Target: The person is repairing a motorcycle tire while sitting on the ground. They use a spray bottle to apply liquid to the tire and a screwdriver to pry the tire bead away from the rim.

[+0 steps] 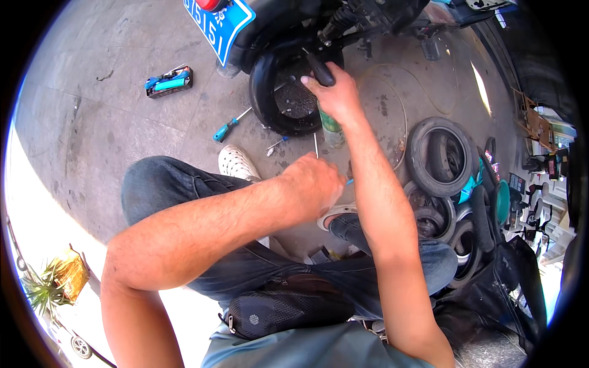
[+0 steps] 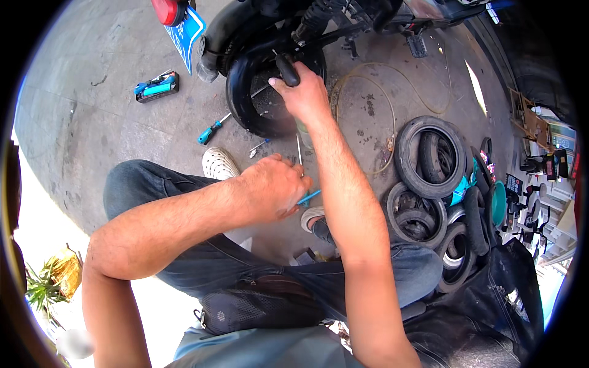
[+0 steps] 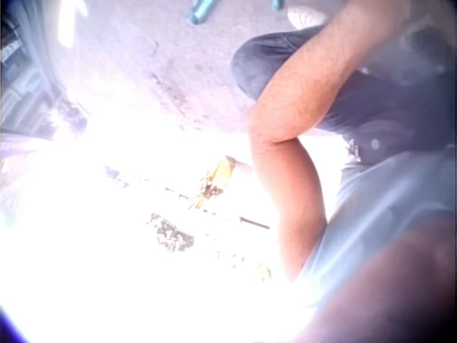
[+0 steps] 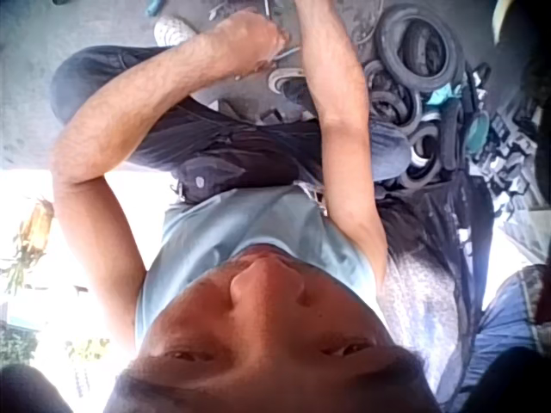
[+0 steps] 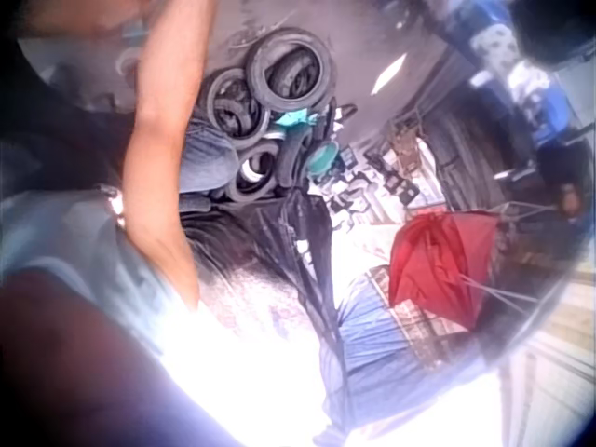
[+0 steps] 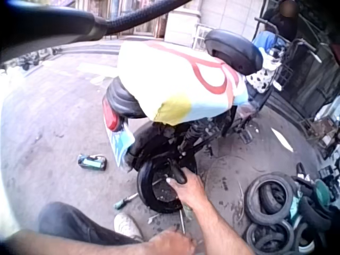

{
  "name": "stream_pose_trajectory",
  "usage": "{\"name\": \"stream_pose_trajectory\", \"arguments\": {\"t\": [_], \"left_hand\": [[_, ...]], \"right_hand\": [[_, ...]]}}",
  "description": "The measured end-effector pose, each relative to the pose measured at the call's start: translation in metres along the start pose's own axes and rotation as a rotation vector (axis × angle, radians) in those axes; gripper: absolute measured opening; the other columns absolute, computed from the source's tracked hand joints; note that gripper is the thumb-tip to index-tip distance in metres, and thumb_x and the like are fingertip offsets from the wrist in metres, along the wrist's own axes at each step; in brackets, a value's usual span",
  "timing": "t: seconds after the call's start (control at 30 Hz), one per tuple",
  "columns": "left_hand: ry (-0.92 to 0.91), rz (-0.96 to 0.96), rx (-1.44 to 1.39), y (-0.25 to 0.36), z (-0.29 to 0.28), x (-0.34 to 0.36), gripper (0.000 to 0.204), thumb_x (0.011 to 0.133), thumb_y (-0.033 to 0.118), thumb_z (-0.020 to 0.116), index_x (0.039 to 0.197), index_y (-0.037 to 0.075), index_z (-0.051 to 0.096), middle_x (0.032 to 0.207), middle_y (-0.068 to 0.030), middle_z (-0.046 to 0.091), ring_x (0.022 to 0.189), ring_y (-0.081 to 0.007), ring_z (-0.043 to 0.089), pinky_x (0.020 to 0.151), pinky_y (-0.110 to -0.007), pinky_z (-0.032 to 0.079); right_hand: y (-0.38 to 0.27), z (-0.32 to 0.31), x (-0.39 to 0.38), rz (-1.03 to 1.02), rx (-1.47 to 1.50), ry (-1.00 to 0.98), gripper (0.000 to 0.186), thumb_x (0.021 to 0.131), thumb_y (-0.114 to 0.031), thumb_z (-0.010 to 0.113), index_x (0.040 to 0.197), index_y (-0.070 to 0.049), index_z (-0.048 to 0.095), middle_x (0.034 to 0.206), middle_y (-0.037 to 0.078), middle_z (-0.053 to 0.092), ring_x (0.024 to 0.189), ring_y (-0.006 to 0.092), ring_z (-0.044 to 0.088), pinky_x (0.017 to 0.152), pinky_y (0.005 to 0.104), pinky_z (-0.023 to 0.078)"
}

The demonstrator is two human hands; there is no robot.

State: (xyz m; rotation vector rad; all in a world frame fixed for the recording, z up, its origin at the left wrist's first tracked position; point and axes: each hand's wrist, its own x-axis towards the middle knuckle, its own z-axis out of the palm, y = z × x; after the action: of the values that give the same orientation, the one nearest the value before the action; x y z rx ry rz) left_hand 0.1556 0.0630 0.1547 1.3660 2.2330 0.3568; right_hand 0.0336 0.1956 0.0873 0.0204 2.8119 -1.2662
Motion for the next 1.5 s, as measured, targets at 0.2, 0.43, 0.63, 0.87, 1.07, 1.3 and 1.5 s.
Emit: {"name": "stream_pose_trajectory", "arguments": {"t": [0.2,0.43,0.63,0.87,1.07,1.3,1.5], "left_hand": [[0.007,-0.046,0.004,-0.007,-0.001,0.003,0.042,0.087,0.028,0.075,0.115,-0.001,0.064,0.106,-0.0177,0.07,0.102,-0.0302,0.07,0.093,-0.042,0.052],[0.06,-0.081,-0.055,-0.016,0.004,-0.002,0.043,0.086,0.028,0.076,0.116,0.001,0.064,0.105,-0.0173,0.069,0.103,-0.0316,0.069,0.093,-0.042,0.052],[0.026,-0.152,-0.057,-0.025,0.0,-0.008,0.048,0.085,0.028,0.078,0.121,0.0,0.062,0.107,-0.018,0.068,0.103,-0.0322,0.069,0.095,-0.043,0.051],[0.057,-0.131,-0.08,-0.028,-0.005,0.0,0.056,0.083,0.027,0.079,0.127,0.0,0.06,0.108,-0.0189,0.068,0.103,-0.0334,0.069,0.097,-0.043,0.051],[0.054,-0.127,-0.091,-0.028,-0.006,0.009,0.057,0.082,0.026,0.08,0.128,-0.001,0.06,0.107,-0.0189,0.068,0.103,-0.0342,0.068,0.097,-0.043,0.051],[0.036,-0.12,-0.064,-0.022,-0.011,0.018,0.056,0.082,0.024,0.079,0.127,-0.001,0.06,0.106,-0.0191,0.069,0.101,-0.0337,0.069,0.095,-0.042,0.052],[0.003,-0.134,-0.054,-0.022,-0.004,0.018,0.05,0.083,0.025,0.078,0.123,-0.001,0.061,0.105,-0.019,0.069,0.101,-0.0334,0.07,0.095,-0.042,0.052]], "right_hand": [[-0.007,-0.026,0.059,0.0,-0.206,0.04,0.045,0.083,-0.04,0.081,0.11,-0.004,0.074,0.099,0.018,0.076,0.103,0.0399,0.071,0.09,0.0474,0.054],[0.04,-0.078,0.097,0.329,0.278,-0.057,0.021,0.088,-0.02,0.082,0.093,-0.002,0.073,0.082,0.005,0.072,0.069,0.0139,0.063,0.067,0.0309,0.052],[0.058,-0.094,0.13,0.322,0.559,-0.282,0.026,0.085,-0.023,0.086,0.093,-0.003,0.073,0.081,0.007,0.072,0.071,0.0173,0.068,0.068,0.0331,0.058],[0.113,-0.095,0.158,0.368,0.398,-0.209,0.026,0.083,-0.024,0.088,0.09,-0.004,0.073,0.077,0.005,0.07,0.068,0.0145,0.064,0.066,0.0318,0.055],[0.116,-0.084,0.147,0.261,0.55,-0.196,0.023,0.085,-0.02,0.086,0.089,-0.003,0.072,0.079,0.002,0.071,0.067,0.0134,0.062,0.065,0.0292,0.054],[0.115,-0.066,0.092,0.158,0.402,-0.248,0.03,0.084,-0.026,0.085,0.1,-0.003,0.074,0.087,0.004,0.073,0.076,0.0145,0.064,0.072,0.0325,0.053],[0.051,-0.019,0.018,0.025,0.327,-0.15,0.039,0.084,-0.032,0.083,0.108,-0.003,0.072,0.089,0.013,0.074,0.083,0.0232,0.069,0.079,0.0374,0.054]]}}
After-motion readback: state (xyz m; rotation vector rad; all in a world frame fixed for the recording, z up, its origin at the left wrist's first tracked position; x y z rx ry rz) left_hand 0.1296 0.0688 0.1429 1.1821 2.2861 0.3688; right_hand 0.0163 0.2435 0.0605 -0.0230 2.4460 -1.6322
